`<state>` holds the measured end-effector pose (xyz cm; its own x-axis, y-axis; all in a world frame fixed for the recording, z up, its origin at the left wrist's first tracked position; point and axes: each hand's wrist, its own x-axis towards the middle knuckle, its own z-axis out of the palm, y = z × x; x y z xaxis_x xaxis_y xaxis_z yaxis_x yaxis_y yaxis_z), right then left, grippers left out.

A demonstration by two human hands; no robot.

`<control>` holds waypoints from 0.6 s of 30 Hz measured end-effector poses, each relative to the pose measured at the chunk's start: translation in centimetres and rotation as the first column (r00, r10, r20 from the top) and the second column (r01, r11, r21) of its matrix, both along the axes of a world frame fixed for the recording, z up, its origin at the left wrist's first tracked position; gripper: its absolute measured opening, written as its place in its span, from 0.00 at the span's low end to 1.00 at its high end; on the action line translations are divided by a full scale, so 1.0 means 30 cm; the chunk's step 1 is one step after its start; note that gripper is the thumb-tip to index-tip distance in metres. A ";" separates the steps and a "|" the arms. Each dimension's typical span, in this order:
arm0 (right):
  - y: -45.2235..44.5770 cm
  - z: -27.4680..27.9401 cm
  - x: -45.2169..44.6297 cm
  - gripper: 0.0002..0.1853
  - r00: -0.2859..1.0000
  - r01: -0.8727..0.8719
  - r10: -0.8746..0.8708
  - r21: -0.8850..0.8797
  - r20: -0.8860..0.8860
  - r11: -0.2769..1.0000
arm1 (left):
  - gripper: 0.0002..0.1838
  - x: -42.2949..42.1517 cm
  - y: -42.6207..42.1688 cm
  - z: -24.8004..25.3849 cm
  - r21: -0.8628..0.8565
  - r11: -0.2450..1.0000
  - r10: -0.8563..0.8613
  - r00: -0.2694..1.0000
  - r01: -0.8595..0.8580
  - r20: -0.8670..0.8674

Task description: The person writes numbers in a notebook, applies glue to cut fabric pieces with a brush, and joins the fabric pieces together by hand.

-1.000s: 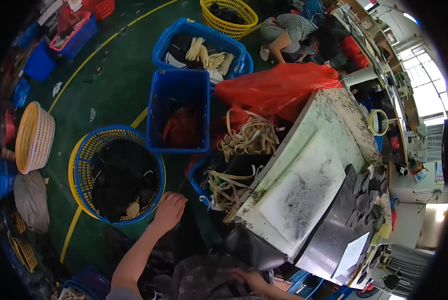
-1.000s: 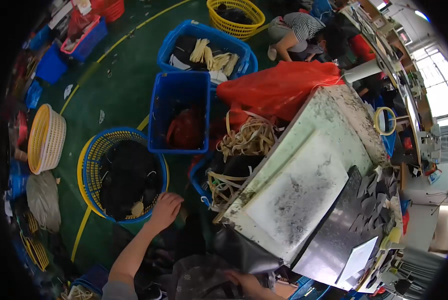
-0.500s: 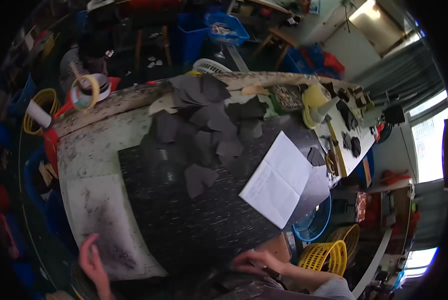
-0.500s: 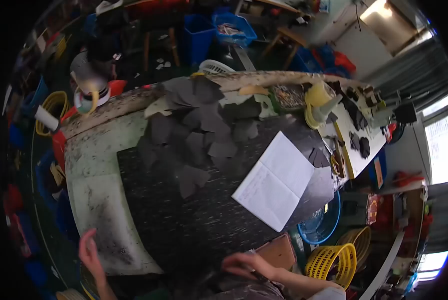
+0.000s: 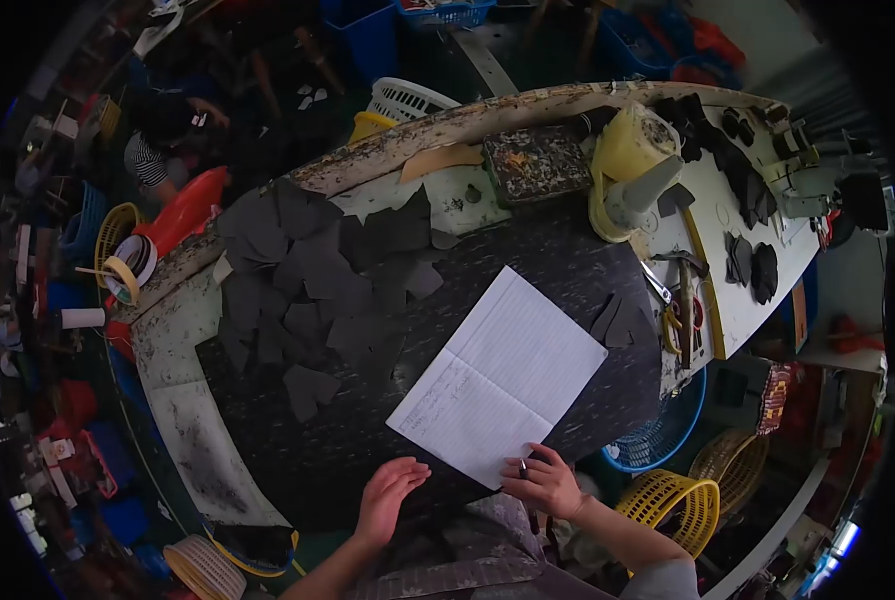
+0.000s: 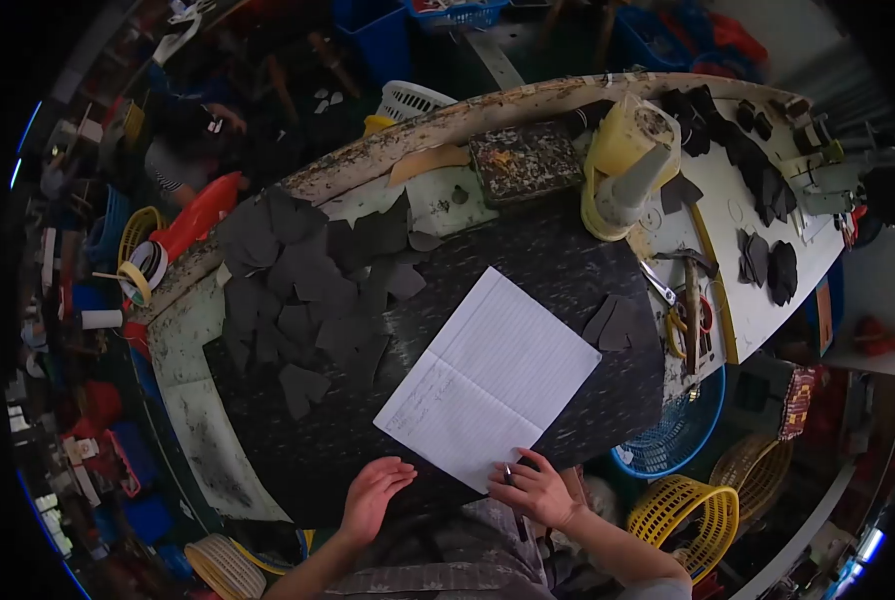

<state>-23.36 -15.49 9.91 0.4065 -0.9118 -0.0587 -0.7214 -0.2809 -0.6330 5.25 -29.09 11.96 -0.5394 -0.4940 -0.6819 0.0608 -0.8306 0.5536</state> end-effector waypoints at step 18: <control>-0.140 0.051 0.059 0.33 0.686 0.658 -0.720 -0.331 -0.106 0.676 | 0.27 0.027 0.098 -0.021 -0.073 0.980 0.187 0.982 -0.187 -0.005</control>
